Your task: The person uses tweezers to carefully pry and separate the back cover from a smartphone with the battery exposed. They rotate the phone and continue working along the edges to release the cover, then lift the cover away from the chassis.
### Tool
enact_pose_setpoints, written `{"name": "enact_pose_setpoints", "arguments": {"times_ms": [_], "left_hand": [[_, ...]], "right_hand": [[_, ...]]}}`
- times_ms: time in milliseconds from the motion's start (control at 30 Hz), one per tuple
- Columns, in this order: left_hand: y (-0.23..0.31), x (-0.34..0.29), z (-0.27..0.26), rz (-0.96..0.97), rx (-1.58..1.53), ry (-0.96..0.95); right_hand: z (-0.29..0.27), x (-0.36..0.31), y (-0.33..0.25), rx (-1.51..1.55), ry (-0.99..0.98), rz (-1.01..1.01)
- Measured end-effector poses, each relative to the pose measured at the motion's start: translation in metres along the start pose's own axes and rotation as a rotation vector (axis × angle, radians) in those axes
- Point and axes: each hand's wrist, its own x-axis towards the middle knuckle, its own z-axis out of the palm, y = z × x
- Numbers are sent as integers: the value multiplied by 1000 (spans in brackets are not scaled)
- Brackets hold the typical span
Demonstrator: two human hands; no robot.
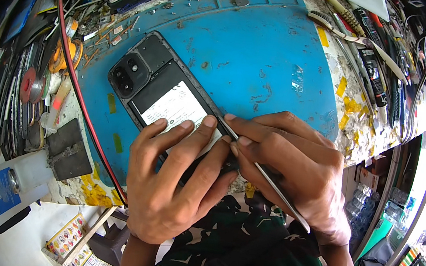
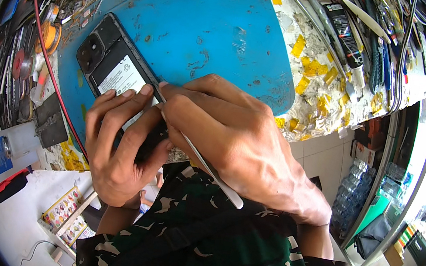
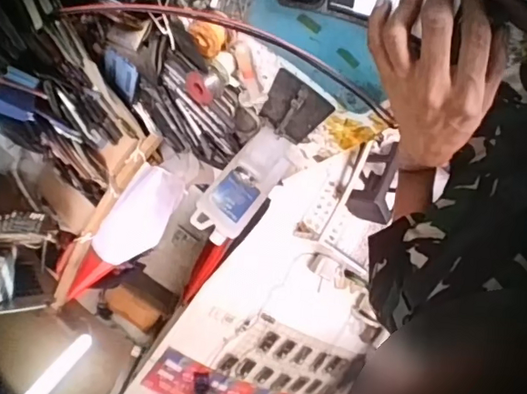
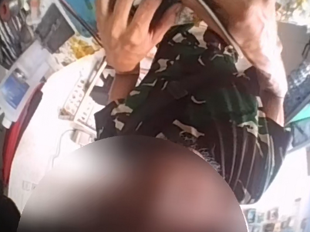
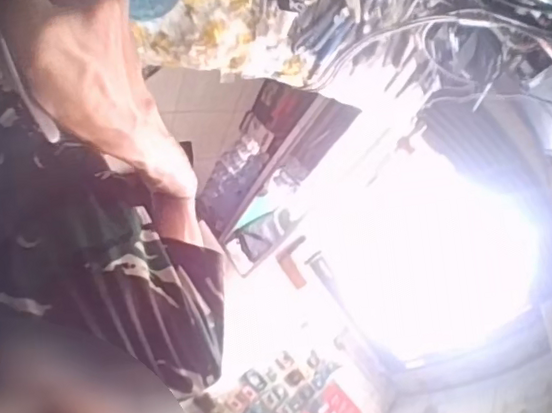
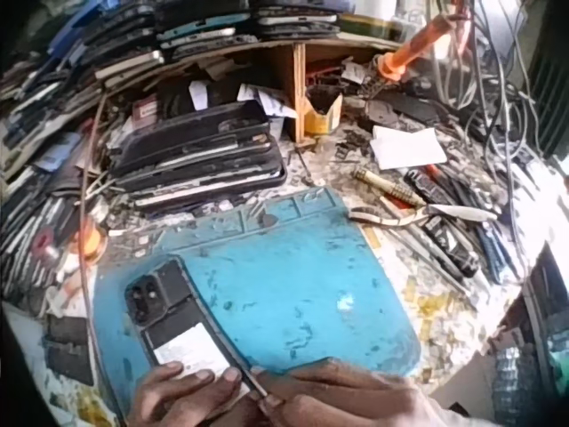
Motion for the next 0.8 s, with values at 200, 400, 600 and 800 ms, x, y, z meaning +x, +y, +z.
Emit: {"name": "enact_pose_setpoints", "arguments": {"times_ms": [200, 400, 600, 800], "left_hand": [[-1, -2, -2, -8, -17, -4], [-3, -3, -2, 9, -46, -15], [-4, -5, -2, 17, -60, -15], [-5, -6, -4, 30, -57, -27]], "right_hand": [[0, 2, 1, -3, -23, -8], [0, 2, 0, -16, 32, -67], [0, 4, -1, -20, -15, 21], [4, 4, -1, -9, 9, 33]]}}
